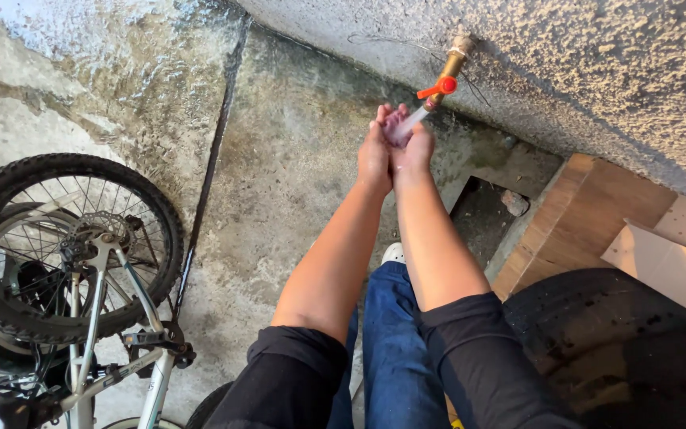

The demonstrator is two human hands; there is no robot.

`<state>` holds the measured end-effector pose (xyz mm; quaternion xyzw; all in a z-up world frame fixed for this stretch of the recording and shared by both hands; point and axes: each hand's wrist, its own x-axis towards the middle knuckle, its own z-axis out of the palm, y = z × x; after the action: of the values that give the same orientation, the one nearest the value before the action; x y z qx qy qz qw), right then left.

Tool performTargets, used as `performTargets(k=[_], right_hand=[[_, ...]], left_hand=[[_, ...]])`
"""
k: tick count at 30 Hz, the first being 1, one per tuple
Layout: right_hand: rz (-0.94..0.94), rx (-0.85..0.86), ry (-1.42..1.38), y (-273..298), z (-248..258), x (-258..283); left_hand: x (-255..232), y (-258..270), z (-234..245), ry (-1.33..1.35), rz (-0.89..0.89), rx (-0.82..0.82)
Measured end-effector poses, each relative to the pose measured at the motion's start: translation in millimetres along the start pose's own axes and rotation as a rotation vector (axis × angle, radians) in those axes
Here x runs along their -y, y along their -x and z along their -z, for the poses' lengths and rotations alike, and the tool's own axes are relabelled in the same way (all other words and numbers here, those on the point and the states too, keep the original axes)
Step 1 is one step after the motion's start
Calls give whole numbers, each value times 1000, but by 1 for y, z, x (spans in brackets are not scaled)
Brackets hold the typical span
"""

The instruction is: Cleaning a black plastic motorcycle top box using a pink rag and cleaning solution.

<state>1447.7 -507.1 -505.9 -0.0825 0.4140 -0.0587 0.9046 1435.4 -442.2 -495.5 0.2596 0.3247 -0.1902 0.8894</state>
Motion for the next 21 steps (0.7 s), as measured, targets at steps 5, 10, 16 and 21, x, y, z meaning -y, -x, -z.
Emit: performTargets(k=[5,10,16,21], right_hand=[[-16,-5,-10,-55,66,0],[-78,52,16,-35,47,0],[103,135,322,8,1,6],[10,111,97,18,-27,10]], left_hand=[[12,-14,19,-2,-19,-22],[25,-27,29,-149,-175,-15],[-62,61,-78,-521,-418,157],[-72,63,-99,-726,-454,151]])
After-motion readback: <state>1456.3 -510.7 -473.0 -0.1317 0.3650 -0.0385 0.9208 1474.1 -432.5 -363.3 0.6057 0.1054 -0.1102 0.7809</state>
